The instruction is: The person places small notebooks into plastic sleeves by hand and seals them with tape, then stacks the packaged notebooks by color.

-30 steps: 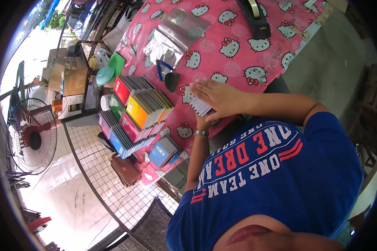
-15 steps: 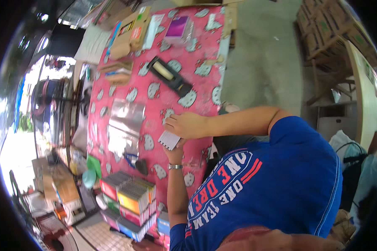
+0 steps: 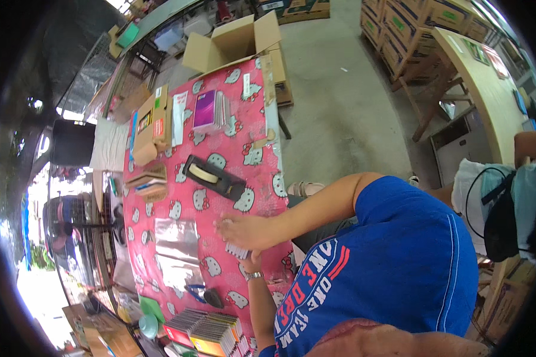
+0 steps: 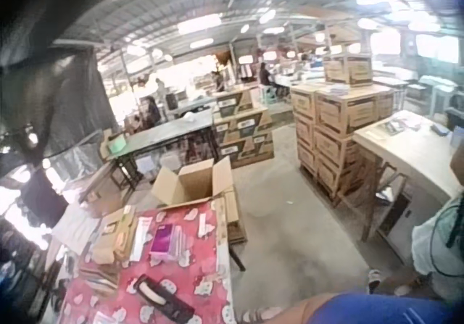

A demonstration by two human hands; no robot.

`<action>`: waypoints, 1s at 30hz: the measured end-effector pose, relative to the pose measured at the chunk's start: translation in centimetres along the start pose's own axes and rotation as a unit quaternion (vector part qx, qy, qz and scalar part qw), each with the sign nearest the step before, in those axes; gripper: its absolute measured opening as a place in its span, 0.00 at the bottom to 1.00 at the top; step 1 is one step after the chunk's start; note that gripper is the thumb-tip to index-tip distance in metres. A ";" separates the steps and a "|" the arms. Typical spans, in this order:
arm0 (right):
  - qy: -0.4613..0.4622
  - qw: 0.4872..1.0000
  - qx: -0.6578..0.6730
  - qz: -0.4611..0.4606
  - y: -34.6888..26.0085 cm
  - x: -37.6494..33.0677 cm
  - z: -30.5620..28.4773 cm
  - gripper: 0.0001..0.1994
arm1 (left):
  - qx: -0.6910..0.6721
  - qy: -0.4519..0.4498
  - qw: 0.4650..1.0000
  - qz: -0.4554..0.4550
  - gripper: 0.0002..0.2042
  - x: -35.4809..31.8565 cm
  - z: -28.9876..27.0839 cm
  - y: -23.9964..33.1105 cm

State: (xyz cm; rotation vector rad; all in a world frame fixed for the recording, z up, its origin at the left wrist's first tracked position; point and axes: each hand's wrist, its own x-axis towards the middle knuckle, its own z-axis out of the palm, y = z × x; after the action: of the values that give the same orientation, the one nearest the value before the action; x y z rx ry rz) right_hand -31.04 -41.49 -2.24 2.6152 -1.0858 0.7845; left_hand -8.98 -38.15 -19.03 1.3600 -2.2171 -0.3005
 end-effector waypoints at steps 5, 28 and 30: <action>-0.027 0.999 0.044 0.003 -1.1 -0.2 2.0 0.33 | -0.083 -0.058 0.993 -0.062 0.26 0.7 -0.4 -0.6; -0.095 0.988 0.120 -0.008 -0.5 0.1 0.0 0.42 | -0.148 0.142 0.903 -0.379 0.09 14.5 -7.4 -16.9; -0.092 0.987 0.129 -0.012 -0.9 0.2 -0.3 0.41 | 0.117 0.037 0.975 -0.187 0.08 13.6 -8.6 -20.4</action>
State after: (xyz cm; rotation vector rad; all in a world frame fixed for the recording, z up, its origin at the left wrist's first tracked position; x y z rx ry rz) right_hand -30.45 -40.89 -1.92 2.9631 -1.0580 0.7323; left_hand 6.27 -59.03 -16.56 1.8866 -1.9727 -0.1162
